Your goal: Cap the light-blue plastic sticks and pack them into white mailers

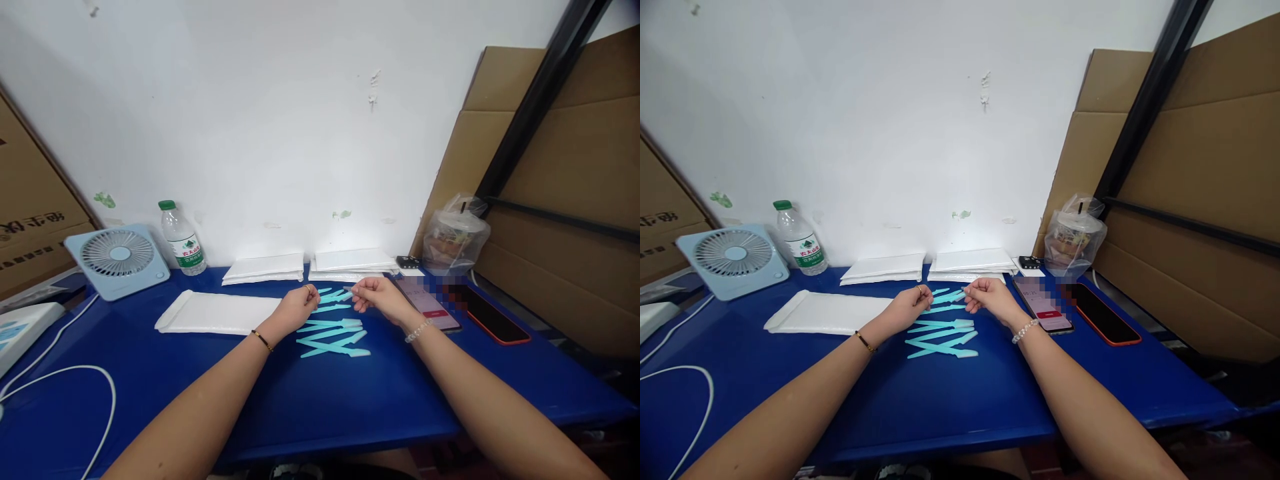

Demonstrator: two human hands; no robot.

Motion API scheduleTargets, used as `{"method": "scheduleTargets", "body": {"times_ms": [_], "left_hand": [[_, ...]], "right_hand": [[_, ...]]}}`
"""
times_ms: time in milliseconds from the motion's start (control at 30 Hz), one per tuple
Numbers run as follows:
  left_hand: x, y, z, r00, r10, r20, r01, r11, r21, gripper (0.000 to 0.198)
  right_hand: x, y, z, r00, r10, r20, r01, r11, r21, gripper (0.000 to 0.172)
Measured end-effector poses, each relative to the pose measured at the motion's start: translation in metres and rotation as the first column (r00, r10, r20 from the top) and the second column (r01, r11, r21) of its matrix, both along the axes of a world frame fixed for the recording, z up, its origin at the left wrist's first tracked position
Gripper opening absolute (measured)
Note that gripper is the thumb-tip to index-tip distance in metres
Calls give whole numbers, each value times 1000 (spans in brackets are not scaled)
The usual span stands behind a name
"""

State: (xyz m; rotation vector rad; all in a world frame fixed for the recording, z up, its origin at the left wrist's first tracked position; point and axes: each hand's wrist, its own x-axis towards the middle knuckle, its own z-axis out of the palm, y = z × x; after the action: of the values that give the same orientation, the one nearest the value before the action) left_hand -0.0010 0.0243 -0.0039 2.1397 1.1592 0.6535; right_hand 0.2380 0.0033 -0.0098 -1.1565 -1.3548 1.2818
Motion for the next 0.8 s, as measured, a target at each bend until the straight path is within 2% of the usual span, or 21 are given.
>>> {"method": "scheduleTargets", "body": {"times_ms": [233, 333, 433, 567, 600, 667, 733, 800], "left_hand": [[5, -4, -1, 999, -22, -30, 21, 998, -52, 24], [6, -4, -2, 1000, -12, -13, 11, 998, -64, 23], [6, -3, -4, 1000, -13, 18, 15, 994, -104, 23], [7, -6, -3, 1000, -28, -3, 27, 994, -108, 24], [7, -8, -2, 999, -29, -37, 26, 995, -92, 25], [7, -12, 0, 991, -46, -125, 37, 997, -69, 27], [7, -14, 1, 980, -51, -192, 49, 999, -18, 27], [7, -14, 1, 971, 3, -239, 25, 993, 116, 24]], "right_hand": [[16, -1, 7, 997, 20, 79, -23, 999, 35, 35], [11, -2, 7, 996, 47, 76, -51, 997, 49, 34], [3, -3, 5, 997, 17, 76, -24, 996, 88, 34], [8, 1, 3, 976, -35, 215, -3, 985, 171, 34], [13, 3, 2, 951, -98, 293, 32, 974, 224, 32], [24, 8, -2, 850, -246, 465, 67, 927, 368, 25], [32, 13, -7, 721, -318, 616, -5, 886, 463, 17], [34, 15, -12, 626, -300, 720, -108, 881, 461, 13]]}}
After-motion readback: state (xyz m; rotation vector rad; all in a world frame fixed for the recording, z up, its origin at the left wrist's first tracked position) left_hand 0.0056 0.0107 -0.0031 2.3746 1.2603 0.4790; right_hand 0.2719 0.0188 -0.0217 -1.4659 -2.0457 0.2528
